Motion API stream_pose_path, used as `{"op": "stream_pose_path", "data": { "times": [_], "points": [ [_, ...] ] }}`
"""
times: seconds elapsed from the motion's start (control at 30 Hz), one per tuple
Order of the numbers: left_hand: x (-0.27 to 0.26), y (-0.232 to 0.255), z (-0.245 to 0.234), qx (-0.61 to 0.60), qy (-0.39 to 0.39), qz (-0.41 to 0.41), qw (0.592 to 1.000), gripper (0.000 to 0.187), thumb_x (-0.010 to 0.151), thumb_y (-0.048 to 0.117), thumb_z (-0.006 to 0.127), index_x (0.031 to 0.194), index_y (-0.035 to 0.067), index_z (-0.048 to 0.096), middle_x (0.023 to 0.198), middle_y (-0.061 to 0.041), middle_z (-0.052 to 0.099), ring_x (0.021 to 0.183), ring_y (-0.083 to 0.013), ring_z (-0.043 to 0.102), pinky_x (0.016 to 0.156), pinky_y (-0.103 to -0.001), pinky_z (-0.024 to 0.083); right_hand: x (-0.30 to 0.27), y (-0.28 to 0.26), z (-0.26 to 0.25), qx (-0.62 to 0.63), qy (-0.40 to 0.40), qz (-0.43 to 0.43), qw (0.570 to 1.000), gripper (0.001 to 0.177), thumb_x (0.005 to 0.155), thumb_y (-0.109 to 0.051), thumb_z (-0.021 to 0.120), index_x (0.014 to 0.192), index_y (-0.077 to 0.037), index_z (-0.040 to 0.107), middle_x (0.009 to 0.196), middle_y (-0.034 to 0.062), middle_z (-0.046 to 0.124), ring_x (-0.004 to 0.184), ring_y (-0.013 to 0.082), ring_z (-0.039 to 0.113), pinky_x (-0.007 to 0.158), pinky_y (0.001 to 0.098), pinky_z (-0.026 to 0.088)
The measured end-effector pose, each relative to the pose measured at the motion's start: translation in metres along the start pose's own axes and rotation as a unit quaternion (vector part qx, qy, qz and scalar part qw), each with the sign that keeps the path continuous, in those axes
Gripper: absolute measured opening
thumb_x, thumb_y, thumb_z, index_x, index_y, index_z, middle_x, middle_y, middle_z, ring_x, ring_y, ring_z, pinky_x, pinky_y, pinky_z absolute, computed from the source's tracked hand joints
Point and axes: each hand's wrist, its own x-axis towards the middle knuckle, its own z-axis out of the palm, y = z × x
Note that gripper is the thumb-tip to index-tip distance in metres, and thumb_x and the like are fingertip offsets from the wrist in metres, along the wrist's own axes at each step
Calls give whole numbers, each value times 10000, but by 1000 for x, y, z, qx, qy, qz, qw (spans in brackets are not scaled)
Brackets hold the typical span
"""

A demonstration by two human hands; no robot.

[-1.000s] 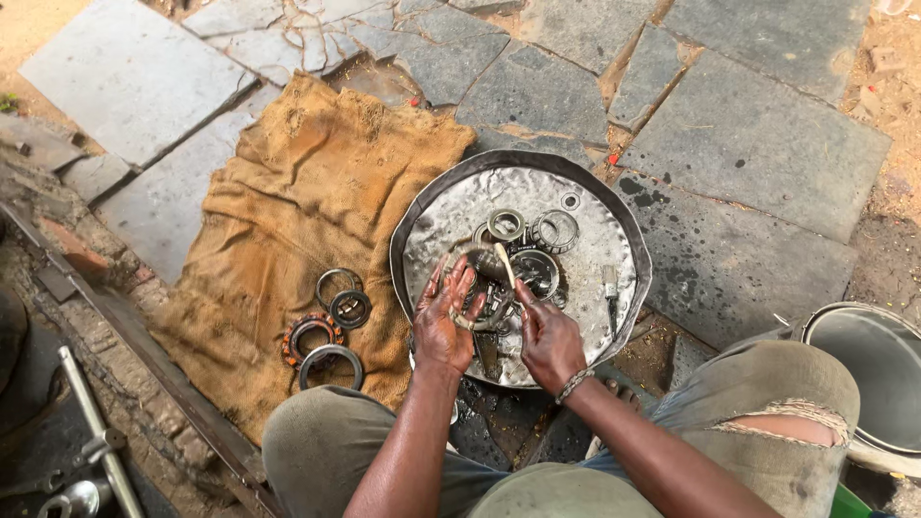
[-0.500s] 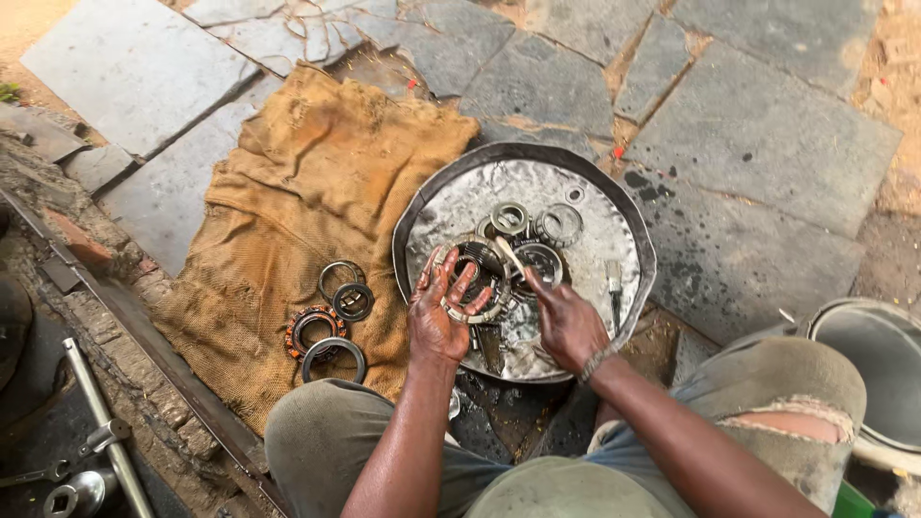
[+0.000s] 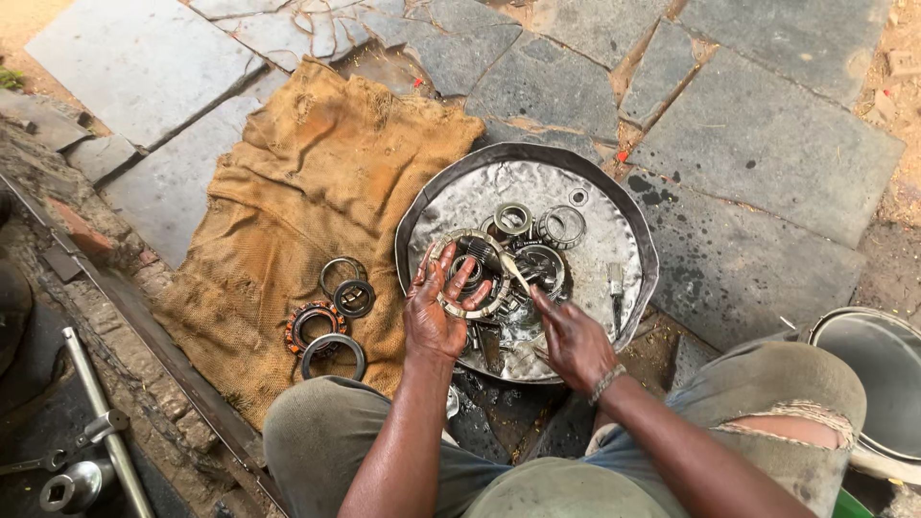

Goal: The person picks up and cleans various small metal bearings and gear components from a metal tray using a small brush and their hands.

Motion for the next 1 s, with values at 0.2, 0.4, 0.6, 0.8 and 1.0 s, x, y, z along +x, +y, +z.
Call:
{"op": "stream_pose_path", "data": {
  "times": [0.2,0.4,0.6,0.8,1.0],
  "points": [
    [-5,-2,2,12,-43,-16,999,597,914,278,646,1441,87,442,1472,-152,519,1280,-427,562,914,-651,559,32,1,4,38,63,-30,997,621,952,-155,440,1537,-353,374,991,110,611,449,126,458,323,244,444],
    [-7,10,8,173,69,16,982,520,902,197,616,1409,140,520,1409,-105,634,1272,-340,622,1008,-515,561,12,-25,-46,-132,-268,127,946,704,1024,-116,416,1587,-495,229,1218,-21,59,508,93,479,413,208,464],
    [2,-13,2,313,7,109,943,391,899,195,700,1285,140,679,1359,-91,673,1290,-217,600,1127,-391,424,31,-48,-75,-173,-238,32,955,590,1052,-176,354,1558,-464,259,1118,62,561,590,126,519,421,239,470],
    [-5,-12,2,459,-7,105,882,358,989,232,631,1341,170,650,1311,-70,696,1196,-157,632,1092,-338,438,27,-17,-39,-180,-228,-16,957,630,1006,-180,400,1552,-453,246,1130,90,538,605,167,555,465,313,530],
    [-8,-14,4,538,-21,170,825,348,980,164,634,1320,93,656,1213,-79,717,1116,-150,663,1004,-311,497,-8,-23,6,-32,-187,-75,979,611,1006,-184,498,1568,-380,361,925,65,624,677,152,565,557,281,519]
  ]
}}
